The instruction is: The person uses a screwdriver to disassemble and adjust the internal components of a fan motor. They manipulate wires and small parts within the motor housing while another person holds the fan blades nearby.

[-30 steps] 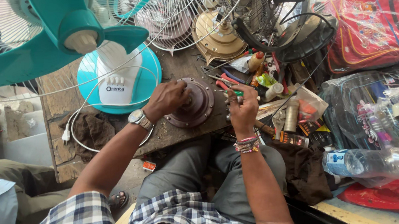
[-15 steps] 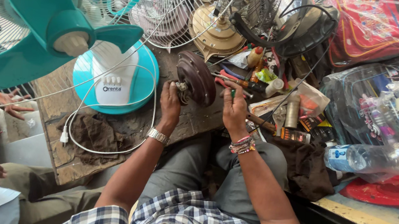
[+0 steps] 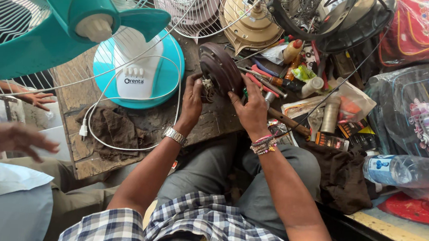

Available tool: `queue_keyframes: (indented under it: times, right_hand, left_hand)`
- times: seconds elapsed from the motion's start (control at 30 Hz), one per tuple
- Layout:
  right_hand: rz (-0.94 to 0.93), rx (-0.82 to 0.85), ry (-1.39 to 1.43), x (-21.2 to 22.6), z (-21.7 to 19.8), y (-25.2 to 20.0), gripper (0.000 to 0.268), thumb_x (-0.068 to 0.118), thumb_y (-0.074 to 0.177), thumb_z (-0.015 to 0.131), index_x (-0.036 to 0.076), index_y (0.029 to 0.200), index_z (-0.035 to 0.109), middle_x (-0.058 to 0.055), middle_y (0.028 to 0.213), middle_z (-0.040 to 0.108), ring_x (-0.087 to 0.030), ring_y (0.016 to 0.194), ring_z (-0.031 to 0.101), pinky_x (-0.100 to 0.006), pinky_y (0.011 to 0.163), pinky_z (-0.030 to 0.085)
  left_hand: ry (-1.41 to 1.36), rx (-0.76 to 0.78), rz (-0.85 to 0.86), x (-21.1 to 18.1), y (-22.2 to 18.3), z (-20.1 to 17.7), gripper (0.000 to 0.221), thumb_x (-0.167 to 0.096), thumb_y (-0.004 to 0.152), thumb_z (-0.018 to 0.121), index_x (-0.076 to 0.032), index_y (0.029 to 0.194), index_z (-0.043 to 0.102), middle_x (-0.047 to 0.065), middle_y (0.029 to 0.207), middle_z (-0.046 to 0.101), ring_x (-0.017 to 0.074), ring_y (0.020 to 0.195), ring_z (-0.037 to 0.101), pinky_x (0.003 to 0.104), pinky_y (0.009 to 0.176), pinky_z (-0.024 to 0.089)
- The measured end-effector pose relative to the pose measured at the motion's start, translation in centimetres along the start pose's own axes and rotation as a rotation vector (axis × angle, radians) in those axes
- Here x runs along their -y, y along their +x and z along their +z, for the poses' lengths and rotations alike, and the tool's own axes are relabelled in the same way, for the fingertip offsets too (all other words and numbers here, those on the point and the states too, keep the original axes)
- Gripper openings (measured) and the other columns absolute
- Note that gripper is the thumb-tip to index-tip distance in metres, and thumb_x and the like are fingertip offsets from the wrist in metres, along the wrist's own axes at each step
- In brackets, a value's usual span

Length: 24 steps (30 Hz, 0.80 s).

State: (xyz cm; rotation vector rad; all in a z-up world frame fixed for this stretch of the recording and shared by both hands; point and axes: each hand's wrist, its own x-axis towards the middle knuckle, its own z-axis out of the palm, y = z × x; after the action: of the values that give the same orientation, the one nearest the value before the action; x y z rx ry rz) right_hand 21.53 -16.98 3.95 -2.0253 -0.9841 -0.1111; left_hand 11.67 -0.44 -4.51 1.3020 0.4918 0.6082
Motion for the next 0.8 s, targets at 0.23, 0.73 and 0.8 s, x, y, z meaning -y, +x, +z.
queue_keyframes:
  times: [0.23, 0.73, 0.8]
  right_hand:
    - [-0.028, 0.027, -0.033, -0.6, -1.2, 0.0, 0.063, 0.031, 0.096, 0.077, 0.000, 0.144, 0.051, -0.020, 0.131, 0.065, -0.038, 0.122, 0.062, -0.046, 0.101, 0.049]
    - [-0.232, -0.278, 0.135, 3.7, -5.5, -0.5, 0.032, 0.000, 0.098, 0.077, 0.005, 0.127, 0.064, -0.011, 0.119, 0.068, -0.024, 0.108, 0.068, -0.035, 0.094, 0.056]
    - [-0.186, -0.246, 0.370, 4.1, -5.0, -0.9, 0.031, 0.001, 0.101, 0.073, 0.003, 0.129, 0.059, -0.012, 0.122, 0.068, -0.022, 0.107, 0.069, -0.032, 0.094, 0.058]
  left_hand:
    - [0.018, 0.047, -0.042, -0.4, 0.4, 0.1, 0.029, -0.030, 0.112, 0.044, -0.015, 0.135, 0.054, 0.003, 0.103, 0.060, 0.0098, 0.081, 0.061, 0.029, 0.060, 0.060]
    - [-0.117, 0.150, -0.080, 1.1, 1.4, -2.1, 0.027, -0.026, 0.112, 0.049, -0.012, 0.132, 0.061, 0.004, 0.127, 0.064, 0.0077, 0.087, 0.060, 0.025, 0.062, 0.059]
    - [-0.121, 0.165, -0.071, 1.1, 1.2, -2.1, 0.026, -0.025, 0.112, 0.048, -0.012, 0.131, 0.061, 0.004, 0.125, 0.063, 0.0083, 0.087, 0.062, 0.025, 0.061, 0.058]
